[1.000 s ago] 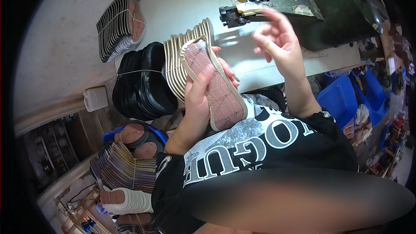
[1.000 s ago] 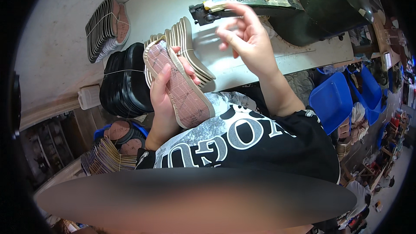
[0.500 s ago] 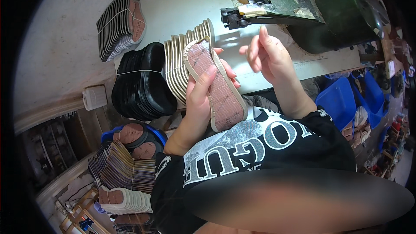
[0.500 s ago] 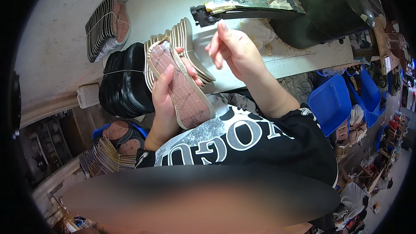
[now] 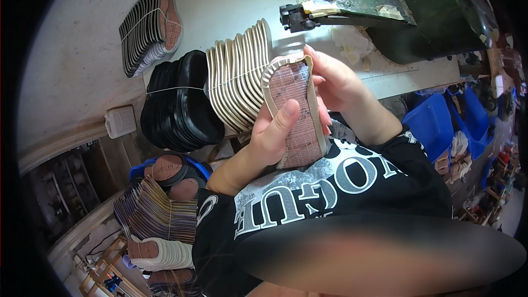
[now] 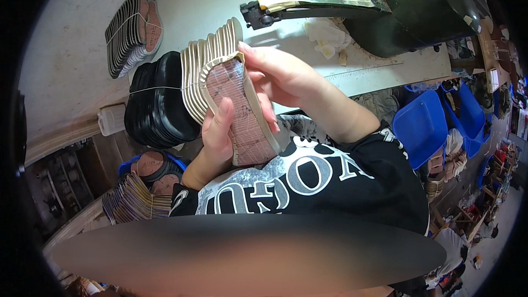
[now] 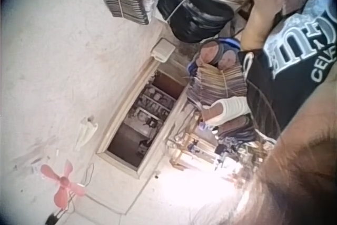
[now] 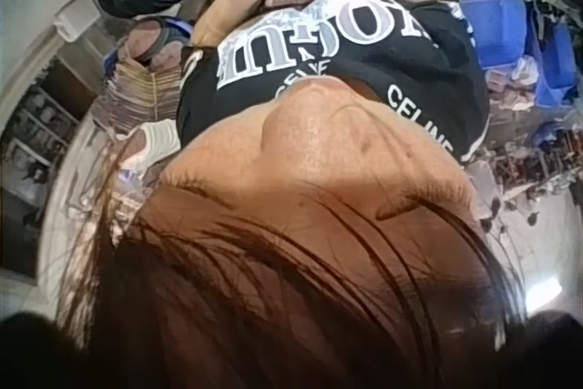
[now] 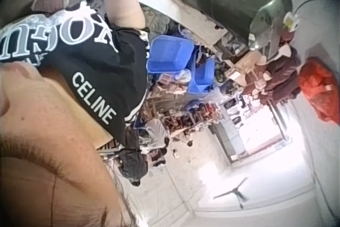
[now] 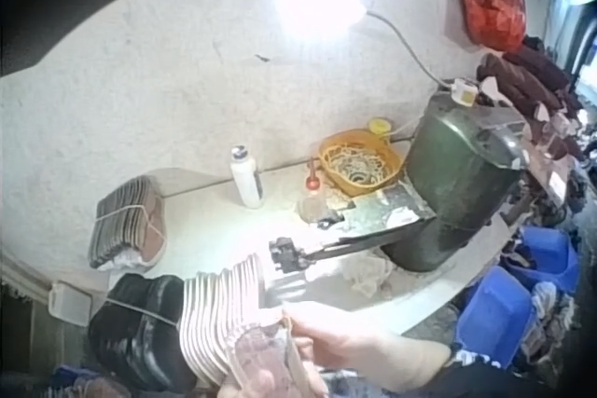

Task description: Applying adhesive to shoe insoles and bundling them together in a factory setting.

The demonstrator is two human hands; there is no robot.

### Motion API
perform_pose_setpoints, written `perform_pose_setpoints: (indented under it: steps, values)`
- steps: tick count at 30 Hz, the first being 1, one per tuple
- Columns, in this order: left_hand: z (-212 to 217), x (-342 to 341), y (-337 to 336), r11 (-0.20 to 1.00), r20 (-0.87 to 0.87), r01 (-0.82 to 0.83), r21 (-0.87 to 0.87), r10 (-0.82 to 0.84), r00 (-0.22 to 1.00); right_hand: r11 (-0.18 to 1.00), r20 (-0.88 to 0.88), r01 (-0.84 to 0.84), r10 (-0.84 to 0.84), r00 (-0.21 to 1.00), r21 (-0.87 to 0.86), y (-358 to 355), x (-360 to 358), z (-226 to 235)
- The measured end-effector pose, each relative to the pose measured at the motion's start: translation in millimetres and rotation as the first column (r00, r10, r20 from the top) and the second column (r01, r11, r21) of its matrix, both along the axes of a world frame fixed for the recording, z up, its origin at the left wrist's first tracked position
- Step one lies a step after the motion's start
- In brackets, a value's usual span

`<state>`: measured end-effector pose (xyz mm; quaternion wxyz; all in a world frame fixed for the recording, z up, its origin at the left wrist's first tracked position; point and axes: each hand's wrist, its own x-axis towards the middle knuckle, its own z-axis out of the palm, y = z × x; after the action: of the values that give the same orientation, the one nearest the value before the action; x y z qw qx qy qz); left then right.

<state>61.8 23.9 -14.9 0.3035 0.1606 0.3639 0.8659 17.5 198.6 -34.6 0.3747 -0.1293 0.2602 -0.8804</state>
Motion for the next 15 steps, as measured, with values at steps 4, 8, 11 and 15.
perform_pose_setpoints:
  steps: [4,8,11,15]
  values:
    - [5,-2,5,0.994,-0.080,0.026,-0.108,-0.035,0.996,0.952,-0.283,0.294,-0.259,0.923,0.088,-9,-13,9]
    - [1,1,3,0.997,-0.065,0.046,-0.064,-0.050,0.997,0.988,-0.338,0.139,-0.111,0.935,0.059,2,-18,6]
    - [4,2,3,0.996,-0.047,0.028,-0.088,-0.033,0.998,0.985,-0.242,0.147,-0.121,0.963,0.091,1,-14,5]
    - [5,4,2,0.994,-0.040,0.042,-0.102,-0.046,0.998,0.989,-0.414,0.132,-0.093,0.905,0.066,4,-21,6]
